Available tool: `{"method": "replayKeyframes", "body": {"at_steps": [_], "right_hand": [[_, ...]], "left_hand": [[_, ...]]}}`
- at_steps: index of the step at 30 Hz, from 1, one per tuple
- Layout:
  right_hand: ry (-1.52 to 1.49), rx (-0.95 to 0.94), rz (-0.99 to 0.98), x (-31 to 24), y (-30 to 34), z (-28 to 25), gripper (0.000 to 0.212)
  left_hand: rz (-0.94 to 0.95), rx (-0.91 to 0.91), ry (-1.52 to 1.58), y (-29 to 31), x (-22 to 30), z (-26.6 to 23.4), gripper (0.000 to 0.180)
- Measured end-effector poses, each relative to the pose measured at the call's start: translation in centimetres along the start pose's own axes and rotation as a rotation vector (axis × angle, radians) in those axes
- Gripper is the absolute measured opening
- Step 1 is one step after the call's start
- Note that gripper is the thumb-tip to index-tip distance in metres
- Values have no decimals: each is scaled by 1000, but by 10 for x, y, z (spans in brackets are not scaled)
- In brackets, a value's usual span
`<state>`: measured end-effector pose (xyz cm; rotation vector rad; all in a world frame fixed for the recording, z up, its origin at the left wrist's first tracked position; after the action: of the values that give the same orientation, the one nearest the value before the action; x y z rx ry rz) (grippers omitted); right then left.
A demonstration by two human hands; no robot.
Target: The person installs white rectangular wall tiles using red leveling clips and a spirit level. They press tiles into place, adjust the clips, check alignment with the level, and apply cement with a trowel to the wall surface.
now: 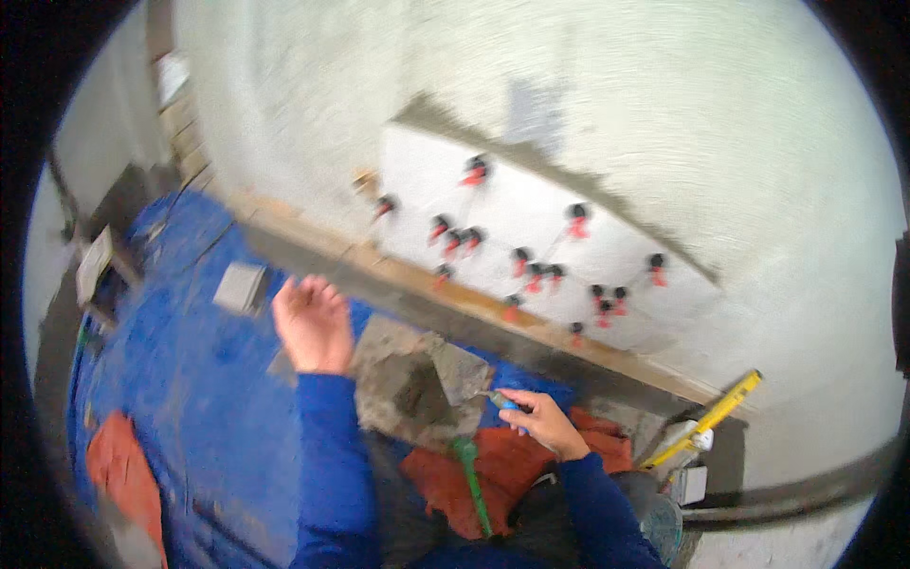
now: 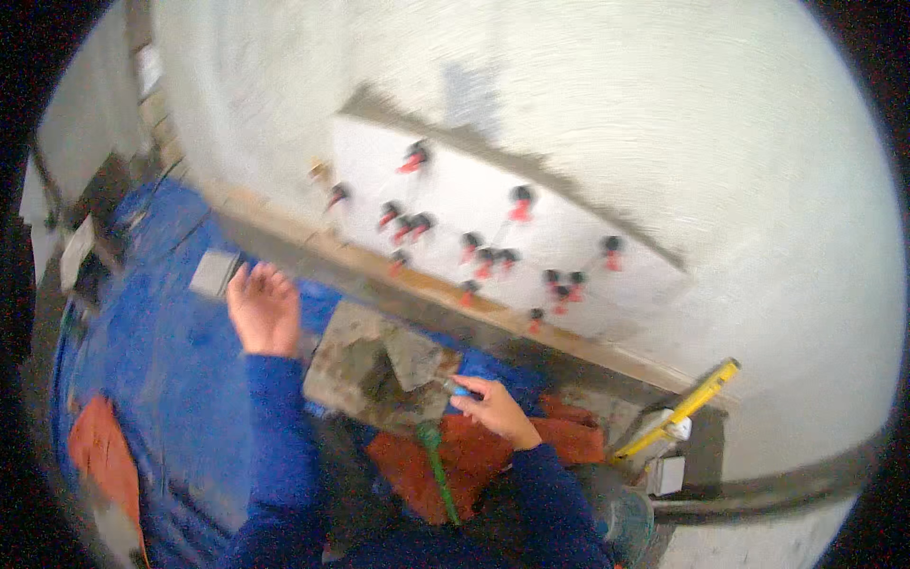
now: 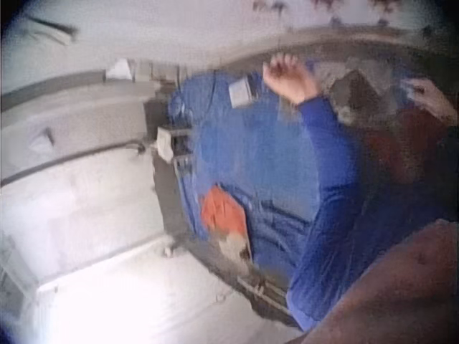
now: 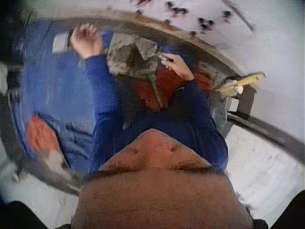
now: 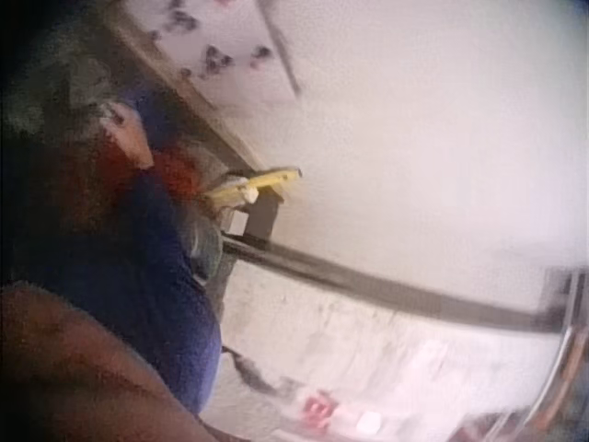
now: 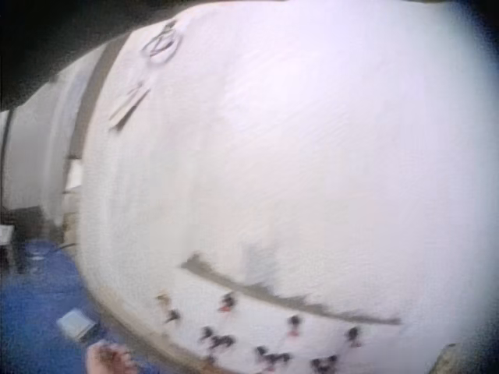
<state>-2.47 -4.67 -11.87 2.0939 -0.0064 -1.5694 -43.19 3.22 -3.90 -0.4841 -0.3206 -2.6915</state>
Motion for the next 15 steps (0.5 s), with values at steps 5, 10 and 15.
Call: {"method": "replayKeyframes", "body": {"at_steps": [5, 10, 15], "right_hand": [[441, 491, -588, -159, 130, -98, 46], [1062, 959, -709, -261, 203, -167, 41], [1411, 1004, -645, -295, 190, -188, 43]], "left_hand": [[-56, 75, -127, 3, -20, -8, 27], [-90, 30, -182, 1, -40, -7, 27], [-75, 63, -207, 0, -52, -7, 28]]}}
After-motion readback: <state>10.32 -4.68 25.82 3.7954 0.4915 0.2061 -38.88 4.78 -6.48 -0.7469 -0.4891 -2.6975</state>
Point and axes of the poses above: each hand's wrist, its own y-axis away from the middle knuckle, its own z-axis out of the palm, x = y × z, the point moved 8 cm from there along -y, towards the middle knuckle, and after that the axes turned 7 degrees about -y, right-handed, at the moved point
